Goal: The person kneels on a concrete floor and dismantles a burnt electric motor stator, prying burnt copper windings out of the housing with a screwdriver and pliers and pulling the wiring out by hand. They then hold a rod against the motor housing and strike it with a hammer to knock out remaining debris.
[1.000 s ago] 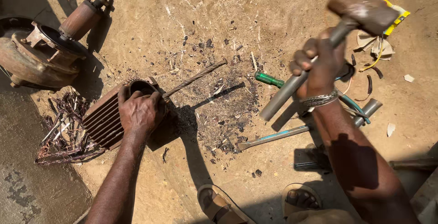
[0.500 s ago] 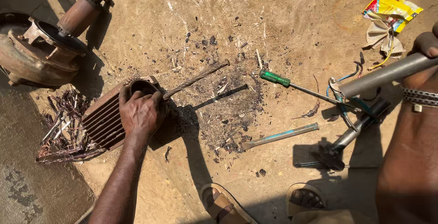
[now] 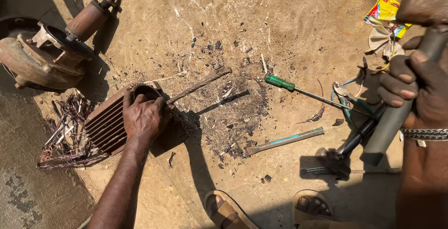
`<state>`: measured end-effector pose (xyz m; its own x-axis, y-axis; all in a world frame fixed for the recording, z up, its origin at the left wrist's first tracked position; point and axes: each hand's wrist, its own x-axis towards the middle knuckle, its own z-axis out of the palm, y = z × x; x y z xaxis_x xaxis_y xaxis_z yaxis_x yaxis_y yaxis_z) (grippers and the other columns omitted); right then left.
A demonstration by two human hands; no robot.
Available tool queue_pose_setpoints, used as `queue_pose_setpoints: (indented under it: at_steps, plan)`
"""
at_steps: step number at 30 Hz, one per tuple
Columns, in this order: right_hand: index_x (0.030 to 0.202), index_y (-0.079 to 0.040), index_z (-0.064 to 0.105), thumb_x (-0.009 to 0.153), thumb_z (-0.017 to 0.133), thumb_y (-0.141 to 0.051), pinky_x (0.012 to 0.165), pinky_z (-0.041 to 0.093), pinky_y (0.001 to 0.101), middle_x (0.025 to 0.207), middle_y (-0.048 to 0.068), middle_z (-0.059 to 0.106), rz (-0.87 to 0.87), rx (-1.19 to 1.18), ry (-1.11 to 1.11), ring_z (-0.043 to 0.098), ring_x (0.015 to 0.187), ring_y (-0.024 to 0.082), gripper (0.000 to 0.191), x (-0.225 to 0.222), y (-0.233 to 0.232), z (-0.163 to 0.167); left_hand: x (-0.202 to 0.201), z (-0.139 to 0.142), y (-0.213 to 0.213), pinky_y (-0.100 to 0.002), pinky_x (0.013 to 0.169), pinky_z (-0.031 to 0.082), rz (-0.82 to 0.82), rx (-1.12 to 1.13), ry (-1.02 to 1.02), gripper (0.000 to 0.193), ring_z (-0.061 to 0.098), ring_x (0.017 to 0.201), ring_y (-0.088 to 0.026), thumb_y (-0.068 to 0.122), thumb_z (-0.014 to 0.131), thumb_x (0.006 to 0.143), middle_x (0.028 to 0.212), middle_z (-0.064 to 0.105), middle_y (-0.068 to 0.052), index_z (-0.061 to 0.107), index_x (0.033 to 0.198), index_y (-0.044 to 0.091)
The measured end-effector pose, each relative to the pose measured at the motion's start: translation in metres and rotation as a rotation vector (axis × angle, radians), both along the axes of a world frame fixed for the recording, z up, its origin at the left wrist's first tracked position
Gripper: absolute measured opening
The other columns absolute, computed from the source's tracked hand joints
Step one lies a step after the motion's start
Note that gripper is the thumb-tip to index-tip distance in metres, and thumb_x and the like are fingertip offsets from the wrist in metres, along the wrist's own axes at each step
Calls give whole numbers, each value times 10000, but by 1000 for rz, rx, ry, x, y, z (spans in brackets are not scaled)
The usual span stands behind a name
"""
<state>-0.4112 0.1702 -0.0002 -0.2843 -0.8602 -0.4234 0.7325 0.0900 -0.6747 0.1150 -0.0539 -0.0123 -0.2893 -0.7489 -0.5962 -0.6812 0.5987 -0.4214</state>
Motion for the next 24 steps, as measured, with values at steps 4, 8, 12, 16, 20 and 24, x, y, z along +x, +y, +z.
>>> queue_pose_setpoints:
  at_steps: [4, 8, 12, 16, 20, 24]
  plan:
    - [1154, -182, 475, 1037, 582, -220, 448, 395, 255, 721, -25, 464, -540, -154, 2, 441, 508, 77, 163, 44, -82, 37, -4, 3, 0, -518, 1264, 121, -40, -78, 141, 369, 631, 1168, -220, 285, 364, 1062, 899, 775, 40, 698, 1205, 351]
    - [1104, -143, 467, 992, 653, -193, 402, 375, 211, 683, -46, 447, 537, 122, -358, 424, 471, 38, 222, 162, -96, -2, -5, 16, 1, -484, 1283, 157, -6, -10, -13, 305, 608, 1229, -173, 418, 417, 1090, 936, 777, 55, 690, 1209, 352]
    - [1060, -128, 472, 952, 642, -192, 326, 360, 226, 661, -32, 449, 617, 268, -323, 402, 426, 39, 211, 158, -35, -62, -2, 21, 3, -498, 1324, 117, -29, 7, -151, 302, 636, 1141, -118, 331, 468, 1075, 955, 762, 80, 606, 1337, 390]
    - [1099, -146, 477, 975, 614, -163, 349, 354, 213, 675, -29, 445, 426, 305, -217, 401, 447, 30, 186, 117, -3, -85, 0, 16, 6, -508, 1278, 158, -20, -52, 39, 345, 645, 1126, -158, 376, 518, 1028, 1084, 775, 75, 603, 1357, 443]
    - [1128, -138, 484, 985, 589, -141, 372, 373, 237, 694, -17, 438, 332, 298, -189, 421, 467, 51, 177, 103, 1, -81, 10, 15, 5, -532, 1267, 140, -1, 2, 66, 388, 633, 1145, -181, 499, 520, 983, 1153, 753, 59, 572, 1363, 438]
    - [1188, -131, 487, 998, 582, -122, 395, 374, 225, 723, -10, 444, 326, 207, -235, 430, 496, 45, 213, 108, 4, -80, 18, 17, -2, -631, 1255, 89, -135, 24, 182, 507, 657, 1119, -177, 168, 435, 1050, 1058, 768, 15, 513, 1474, 434]
